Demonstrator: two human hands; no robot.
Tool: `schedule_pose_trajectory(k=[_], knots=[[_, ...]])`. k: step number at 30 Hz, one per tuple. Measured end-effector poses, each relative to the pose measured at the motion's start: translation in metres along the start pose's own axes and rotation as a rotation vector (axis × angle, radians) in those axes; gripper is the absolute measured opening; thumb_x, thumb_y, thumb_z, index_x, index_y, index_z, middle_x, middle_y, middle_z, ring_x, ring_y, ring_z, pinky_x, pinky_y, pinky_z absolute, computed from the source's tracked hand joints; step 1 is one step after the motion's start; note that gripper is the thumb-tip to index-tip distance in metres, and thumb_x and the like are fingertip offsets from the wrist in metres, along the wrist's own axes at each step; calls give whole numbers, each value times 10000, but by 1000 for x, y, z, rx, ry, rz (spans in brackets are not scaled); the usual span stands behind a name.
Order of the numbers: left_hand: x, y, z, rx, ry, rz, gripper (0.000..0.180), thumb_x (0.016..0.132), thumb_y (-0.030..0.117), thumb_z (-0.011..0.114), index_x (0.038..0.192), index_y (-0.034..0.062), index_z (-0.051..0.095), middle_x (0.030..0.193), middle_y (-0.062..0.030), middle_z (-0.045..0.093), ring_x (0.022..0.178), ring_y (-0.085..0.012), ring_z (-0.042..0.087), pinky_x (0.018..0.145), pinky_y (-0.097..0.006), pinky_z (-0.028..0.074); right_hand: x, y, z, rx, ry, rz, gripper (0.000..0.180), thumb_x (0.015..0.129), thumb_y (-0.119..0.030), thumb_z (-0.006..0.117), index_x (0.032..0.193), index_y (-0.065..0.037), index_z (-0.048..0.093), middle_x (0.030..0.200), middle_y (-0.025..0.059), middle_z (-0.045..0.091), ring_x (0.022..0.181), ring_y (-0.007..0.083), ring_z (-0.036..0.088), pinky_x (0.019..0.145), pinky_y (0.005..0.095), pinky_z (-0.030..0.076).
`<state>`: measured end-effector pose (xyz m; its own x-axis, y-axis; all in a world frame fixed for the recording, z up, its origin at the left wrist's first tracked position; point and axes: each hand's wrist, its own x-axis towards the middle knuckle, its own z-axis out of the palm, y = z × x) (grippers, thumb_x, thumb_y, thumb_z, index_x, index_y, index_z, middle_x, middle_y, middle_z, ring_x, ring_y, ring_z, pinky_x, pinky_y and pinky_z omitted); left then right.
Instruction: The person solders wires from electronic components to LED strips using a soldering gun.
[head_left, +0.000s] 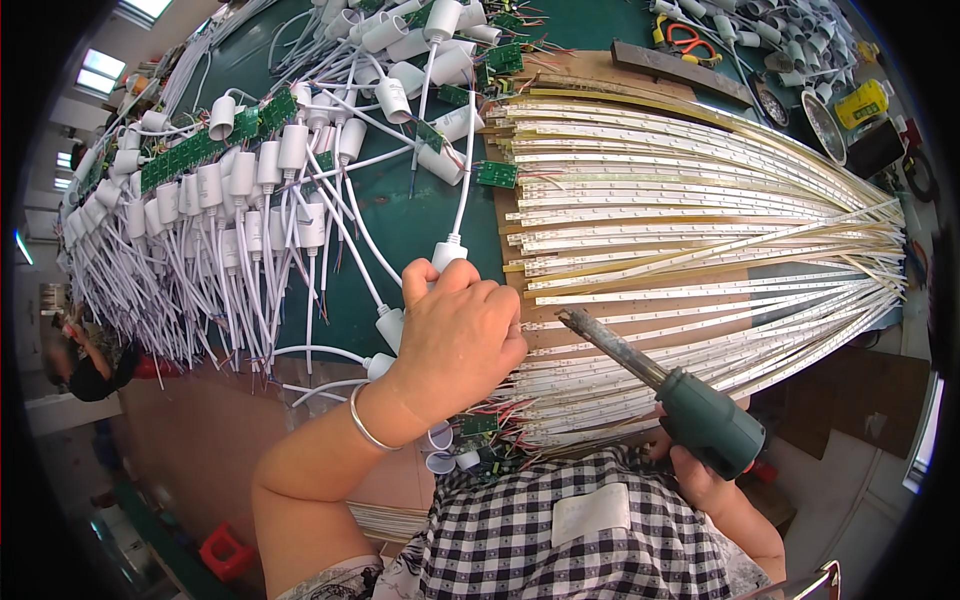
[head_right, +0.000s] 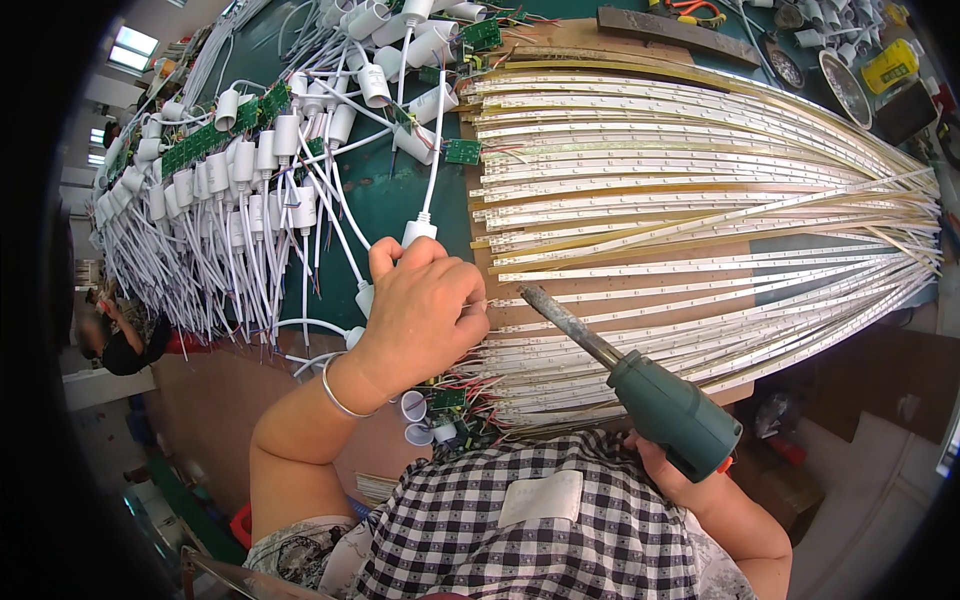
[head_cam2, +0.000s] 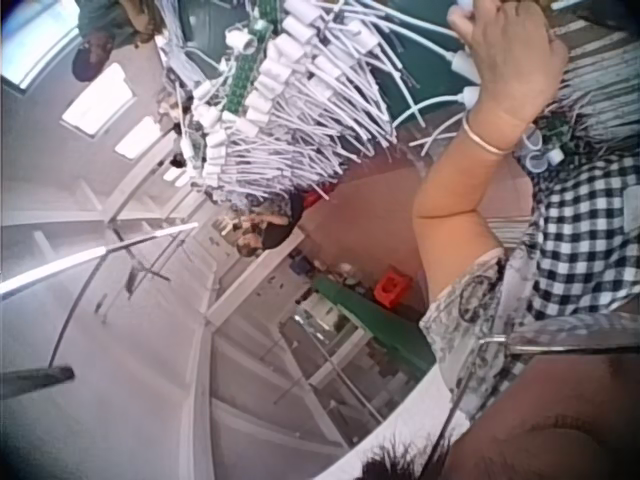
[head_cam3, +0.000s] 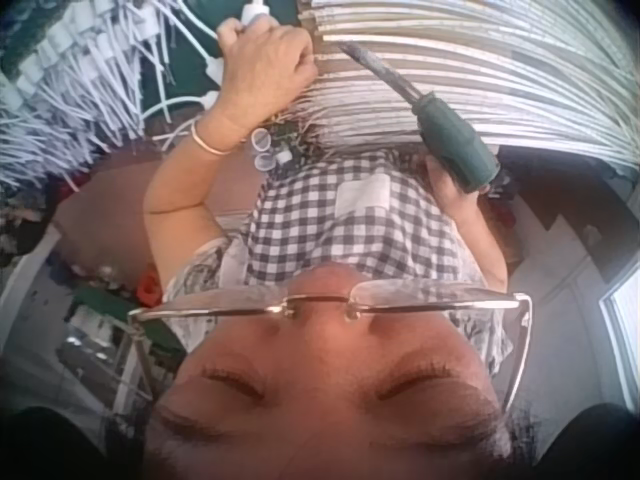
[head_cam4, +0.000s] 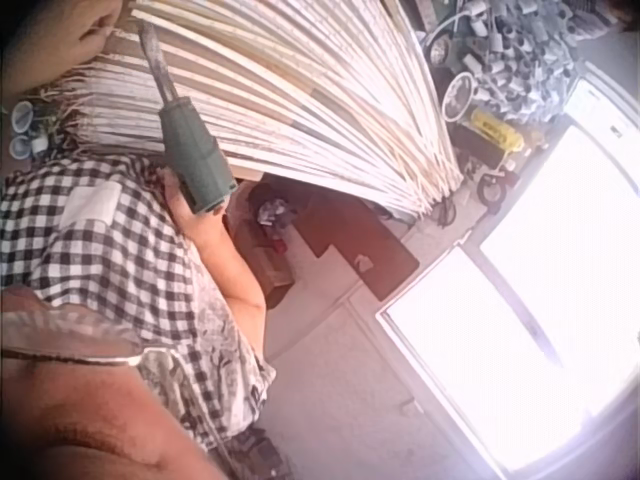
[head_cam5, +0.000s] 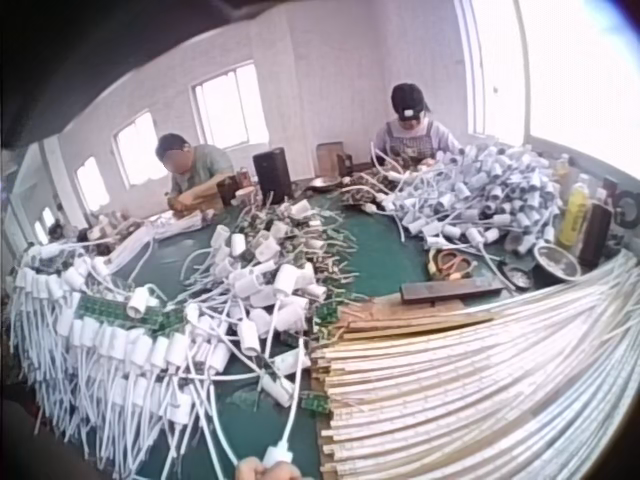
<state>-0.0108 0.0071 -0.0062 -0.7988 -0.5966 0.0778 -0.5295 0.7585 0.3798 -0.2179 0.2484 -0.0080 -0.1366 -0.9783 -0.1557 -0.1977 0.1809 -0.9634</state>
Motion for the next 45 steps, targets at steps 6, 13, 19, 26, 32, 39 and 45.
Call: schedule_pose_trajectory(k=[6,13,19,26,32,39,45], knots=[[0,0,0,0,14,8,90,679,94,647,667,118,561,678,25,589,821,-198,513,816,-440,259,0,-10,3,79,99,51,283,893,-76,576,1155,32,570,932,111,635,729,156,668,657,283,549],[0,1,0,3,13,3,89,683,89,647,677,121,564,682,27,589,820,-195,516,813,-436,259,-2,-8,4,14,151,160,295,766,-41,667,1055,11,647,925,124,657,768,242,660,704,334,525],[-1,0,0,10,13,7,95,686,101,655,681,123,564,692,30,592,827,-194,519,817,-434,258,-3,-3,3,-15,157,157,285,749,-41,678,1029,10,654,908,125,662,765,251,649,701,335,517],[-1,0,0,11,21,9,95,689,106,657,689,125,564,697,32,596,828,-194,521,825,-435,258,-2,-8,3,36,164,197,273,732,-54,691,995,9,662,902,137,659,786,292,630,714,369,509],[-1,1,0,12,9,4,93,691,108,657,689,124,565,697,33,599,832,-193,524,827,-435,259,-3,-6,5,-8,189,185,283,719,-46,684,996,7,663,917,143,663,838,316,617,750,394,498],[-1,1,0,17,10,0,90,699,110,660,694,127,571,703,37,601,836,-190,525,838,-435,261,-2,-10,4,8,160,204,282,728,-62,678,1004,-5,663,925,144,665,836,319,616,751,389,495],[0,2,-2,19,7,-1,93,702,112,662,700,136,572,716,47,590,854,-182,519,843,-431,255,-3,-7,7,-30,189,180,284,739,-74,671,1014,-7,662,906,129,667,846,307,619,767,394,492]])
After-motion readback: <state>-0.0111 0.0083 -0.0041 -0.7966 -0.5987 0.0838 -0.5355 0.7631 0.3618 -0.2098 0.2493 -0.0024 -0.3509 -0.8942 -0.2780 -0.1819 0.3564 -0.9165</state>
